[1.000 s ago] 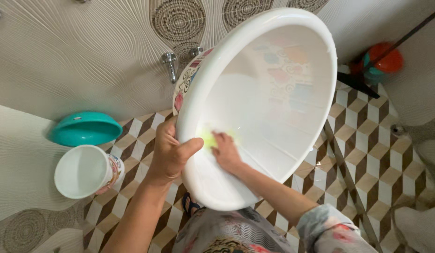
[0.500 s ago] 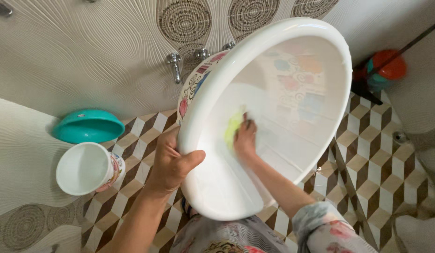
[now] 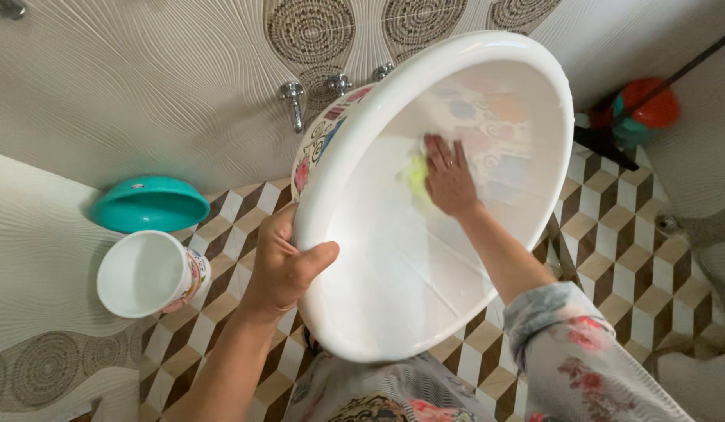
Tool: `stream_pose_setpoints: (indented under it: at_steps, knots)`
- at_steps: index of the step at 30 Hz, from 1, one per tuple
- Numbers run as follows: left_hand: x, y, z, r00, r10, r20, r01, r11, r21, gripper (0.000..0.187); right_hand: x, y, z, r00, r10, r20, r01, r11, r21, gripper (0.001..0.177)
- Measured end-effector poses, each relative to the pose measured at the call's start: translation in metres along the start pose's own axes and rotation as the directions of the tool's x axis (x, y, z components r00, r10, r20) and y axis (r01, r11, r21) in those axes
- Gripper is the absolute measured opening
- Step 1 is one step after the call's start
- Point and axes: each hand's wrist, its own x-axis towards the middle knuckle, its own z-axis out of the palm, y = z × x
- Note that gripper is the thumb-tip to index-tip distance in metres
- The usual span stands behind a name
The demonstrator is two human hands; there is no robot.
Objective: The person scrubs the inside and outside of a white plastic bucket with a yellow sponge. They rinse the bucket under a running tap and then wipe the exterior with a cloth.
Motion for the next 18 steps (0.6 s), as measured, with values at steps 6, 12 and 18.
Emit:
stream_pose_setpoints:
  at_steps: [6,12,18]
  knots:
    - [0.022,-0.03,0.005,0.998,0.063,0.003,-0.063,0.995,0.079,0.015,-0.059,-0.205,-0.045,0.794,0.019,0.607,-0.606,-0.058,0.794,0.071]
    - [0.02,-0.025,-0.007,0.998,0.049,-0.04,-0.04,0.98,0.193,0.012,-0.099,-0.2,-0.052,0.935,-0.133,0.329,-0.288,0.261,0.921,0.062]
    - [-0.004,0.003,-0.015,0.999,0.028,0.016,-0.029,0.993,0.113,0.016,-0.042,-0.067,-0.019,0.96,0.014,0.279,-0.103,0.946,0.309,0.069]
